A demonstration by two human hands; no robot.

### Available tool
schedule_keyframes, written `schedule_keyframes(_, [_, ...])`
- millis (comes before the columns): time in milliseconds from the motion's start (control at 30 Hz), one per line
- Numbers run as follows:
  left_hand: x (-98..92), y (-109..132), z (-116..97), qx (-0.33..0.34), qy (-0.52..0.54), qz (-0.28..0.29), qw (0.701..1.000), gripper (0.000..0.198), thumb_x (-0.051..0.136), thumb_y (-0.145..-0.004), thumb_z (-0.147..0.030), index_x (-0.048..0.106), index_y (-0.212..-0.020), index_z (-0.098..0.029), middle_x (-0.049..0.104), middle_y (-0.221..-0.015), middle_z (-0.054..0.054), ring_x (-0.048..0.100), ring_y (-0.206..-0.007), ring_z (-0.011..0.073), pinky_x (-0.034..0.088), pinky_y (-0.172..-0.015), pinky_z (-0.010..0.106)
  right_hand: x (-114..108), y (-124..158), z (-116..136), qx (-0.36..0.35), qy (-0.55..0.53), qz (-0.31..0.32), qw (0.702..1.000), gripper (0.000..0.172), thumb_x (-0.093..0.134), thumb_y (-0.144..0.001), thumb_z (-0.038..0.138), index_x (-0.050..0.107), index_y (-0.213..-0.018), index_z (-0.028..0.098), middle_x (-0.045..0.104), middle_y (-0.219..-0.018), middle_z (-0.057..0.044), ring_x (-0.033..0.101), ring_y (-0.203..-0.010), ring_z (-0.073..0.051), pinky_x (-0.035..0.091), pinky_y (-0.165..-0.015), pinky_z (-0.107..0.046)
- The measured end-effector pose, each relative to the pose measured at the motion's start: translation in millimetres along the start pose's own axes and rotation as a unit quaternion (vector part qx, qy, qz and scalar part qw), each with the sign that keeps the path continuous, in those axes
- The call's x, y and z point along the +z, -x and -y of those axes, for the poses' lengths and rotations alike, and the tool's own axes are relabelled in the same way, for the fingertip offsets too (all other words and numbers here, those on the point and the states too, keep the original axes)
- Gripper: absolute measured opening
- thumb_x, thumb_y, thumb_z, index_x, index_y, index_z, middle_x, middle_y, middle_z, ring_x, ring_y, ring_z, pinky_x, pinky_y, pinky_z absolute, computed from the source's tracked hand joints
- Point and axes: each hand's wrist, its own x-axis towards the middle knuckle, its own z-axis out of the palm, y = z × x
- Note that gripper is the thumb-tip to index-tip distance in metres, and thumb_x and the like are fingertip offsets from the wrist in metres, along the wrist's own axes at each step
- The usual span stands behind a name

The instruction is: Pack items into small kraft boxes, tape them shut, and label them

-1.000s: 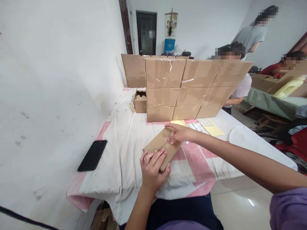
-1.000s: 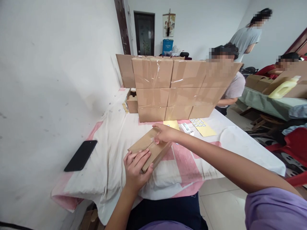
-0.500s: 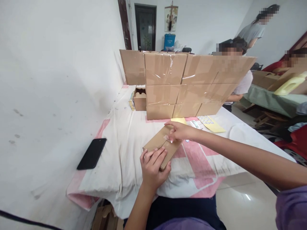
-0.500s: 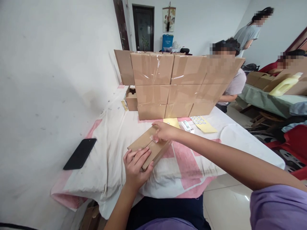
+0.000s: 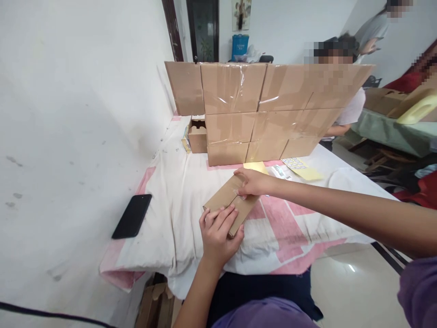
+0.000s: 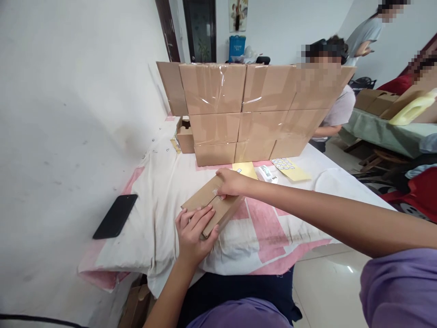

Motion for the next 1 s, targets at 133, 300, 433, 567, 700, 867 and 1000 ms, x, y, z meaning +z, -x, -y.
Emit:
schedule_keyframes(133, [-0.5, 0.1, -0.7, 0.002, -0.010, 0.003, 1.000, 0.027, 0.066, -0.088, -0.031, 0.071, -0.114, -0.025, 0.077, -0.118, 0.000, 0.062, -0.104, 0.0236, 0.032, -0.108, 0.048, -4.0, 0.5, 1.6, -0.014, 0.050, 0.010, 0.999, 0.085, 0.076, -0.078, 0.018, 0.034, -0.152, 0.013, 0.071, -0.071, 0.000, 0.071, -0.080, -0.023, 0.048, -0.068, -0.027])
schedule_keyframes(300, [-0.9, 0.3, -2.3, -0.002, -0.023, 0.008, 1.000, 0.027, 0.066, -0.088, -0.031, 0.071, -0.114, -0.024, 0.077, -0.118, 0.000, 0.062, -0.103, 0.0240, 0.032, -0.108, 0.048, -17.1, 8.9, -6.3, -0.046, 0.160, -0.008, 0.986, 0.088, 0.083, -0.073, 0.041, 0.044, -0.148, 0.017, 0.073, -0.104, -0.011, 0.069, -0.094, -0.030, 0.048, -0.068, -0.030])
schedule_keyframes(433, [-1.2, 0.3, -1.9, 0.002, -0.026, 0.008, 1.000, 0.027, 0.065, -0.088, -0.031, 0.071, -0.114, -0.024, 0.077, -0.118, 0.000, 0.062, -0.103, 0.0241, 0.033, -0.108, 0.048, -15.6, 28.1, -19.4, -0.106, 0.203, 0.008, 0.973, 0.072, 0.073, -0.083, 0.033, 0.049, -0.151, 0.029, 0.074, -0.107, -0.006, 0.069, -0.098, -0.027, 0.048, -0.074, -0.030])
schedule_keyframes(567, [-1.7, -0.2, 0.5, 0.008, -0.024, 0.011, 1.000, 0.027, 0.066, -0.089, -0.032, 0.071, -0.115, -0.025, 0.076, -0.119, 0.000, 0.062, -0.103, 0.0242, 0.033, -0.107, 0.048, -1.4, 51.7, -25.3, -0.161, 0.260, -0.017, 0.952, 0.051, 0.048, -0.099, 0.023, 0.056, -0.147, 0.038, 0.071, -0.128, -0.005, 0.068, -0.110, -0.027, 0.049, -0.081, -0.032])
schedule_keyframes(700, [-2.3, -0.7, 1.2, 0.013, -0.026, 0.016, 0.999, 0.028, 0.065, -0.089, -0.031, 0.070, -0.115, -0.025, 0.076, -0.119, 0.001, 0.062, -0.103, 0.0246, 0.032, -0.108, 0.049, 7.5, 58.4, -23.3, -0.149, 0.313, -0.036, 0.937, 0.055, 0.044, -0.100, 0.022, 0.049, -0.152, 0.039, 0.073, -0.124, -0.007, 0.070, -0.102, -0.028, 0.049, -0.073, -0.032])
schedule_keyframes(867, [-3.7, 0.7, -0.2, 0.011, -0.034, 0.023, 0.999, 0.029, 0.065, -0.089, -0.030, 0.070, -0.117, -0.025, 0.076, -0.120, 0.002, 0.061, -0.105, 0.0249, 0.032, -0.109, 0.049, 6.0, 58.0, -22.8, -0.150, 0.318, -0.049, 0.935, 0.056, 0.048, -0.097, 0.023, 0.052, -0.149, 0.041, 0.074, -0.120, -0.007, 0.070, -0.099, -0.028, 0.047, -0.069, -0.030])
schedule_keyframes(1000, [-3.1, 3.3, 0.9, 0.009, -0.034, 0.027, 0.999, 0.030, 0.066, -0.089, -0.030, 0.070, -0.118, -0.025, 0.076, -0.120, 0.002, 0.061, -0.107, 0.0247, 0.032, -0.110, 0.049, -2.3, 69.0, -43.6, -0.152, 0.288, -0.087, 0.942, 0.053, 0.050, -0.093, 0.021, 0.062, -0.142, 0.036, 0.077, -0.101, -0.006, 0.069, -0.086, -0.025, 0.043, -0.066, -0.029])
